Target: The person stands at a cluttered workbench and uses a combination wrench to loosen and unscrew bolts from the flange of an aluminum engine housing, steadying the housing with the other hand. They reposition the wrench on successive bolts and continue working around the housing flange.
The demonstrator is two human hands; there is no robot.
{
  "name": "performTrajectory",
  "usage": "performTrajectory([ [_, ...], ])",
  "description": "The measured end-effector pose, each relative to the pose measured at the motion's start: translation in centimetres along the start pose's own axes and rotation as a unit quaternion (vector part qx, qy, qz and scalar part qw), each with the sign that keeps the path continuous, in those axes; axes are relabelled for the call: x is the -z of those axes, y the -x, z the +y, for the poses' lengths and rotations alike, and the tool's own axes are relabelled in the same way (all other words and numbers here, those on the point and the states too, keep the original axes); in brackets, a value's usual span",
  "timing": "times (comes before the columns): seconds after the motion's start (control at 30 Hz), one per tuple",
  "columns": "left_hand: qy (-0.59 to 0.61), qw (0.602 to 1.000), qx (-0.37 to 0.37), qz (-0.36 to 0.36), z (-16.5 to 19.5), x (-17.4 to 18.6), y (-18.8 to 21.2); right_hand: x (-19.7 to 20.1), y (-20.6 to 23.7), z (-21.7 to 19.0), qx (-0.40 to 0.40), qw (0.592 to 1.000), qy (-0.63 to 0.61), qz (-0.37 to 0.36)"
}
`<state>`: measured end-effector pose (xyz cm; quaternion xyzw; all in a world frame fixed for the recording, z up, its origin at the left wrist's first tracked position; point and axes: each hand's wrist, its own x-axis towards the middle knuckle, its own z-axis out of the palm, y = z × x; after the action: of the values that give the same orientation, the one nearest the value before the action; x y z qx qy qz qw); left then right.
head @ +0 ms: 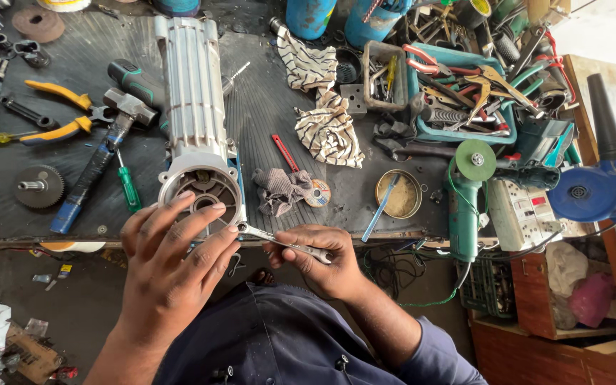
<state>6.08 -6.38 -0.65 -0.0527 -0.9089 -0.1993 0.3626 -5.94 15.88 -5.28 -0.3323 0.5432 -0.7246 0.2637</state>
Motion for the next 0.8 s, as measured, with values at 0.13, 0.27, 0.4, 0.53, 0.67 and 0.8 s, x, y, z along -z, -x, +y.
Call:
performTrajectory([
  [0.13, -0.005, 1.0, 0.018, 0.005, 0.3, -0.1, -0.2, -0.4, 0.6, 0.3, -0.039, 0.992, 0.075, 0.096],
  [0.27, -0.003, 1.0, 0.03, 0.01, 0.5, -0.2, -0.4, -0.5, 1.1, -0.1, -0.06, 0.985, 0.073, 0.144],
  [0.4, 0.002, 1.0, 0.027, 0.01, 0.6, -0.3, -0.2, -0.2, 0.2, -0.5, -0.162, 0.97, 0.009, 0.18],
  [0.53, -0.002, 1.0, 0.013, 0.013, 0.4, -0.6, 0.1, 0.2, -2.1, -1.0, -0.199, 0.963, 0.057, 0.172],
  [0.67, -0.018, 0.998, -0.035, 0.049, -0.3, -0.9, 0.6, -0.2, -3.6, -1.9, -0.227, 0.959, 0.021, 0.171],
  [0.8, -0.045, 0.997, -0.048, 0.041, -0.7, -1.3, 1.1, 0.2, -4.6, -3.5, -0.282, 0.947, 0.082, 0.132],
])
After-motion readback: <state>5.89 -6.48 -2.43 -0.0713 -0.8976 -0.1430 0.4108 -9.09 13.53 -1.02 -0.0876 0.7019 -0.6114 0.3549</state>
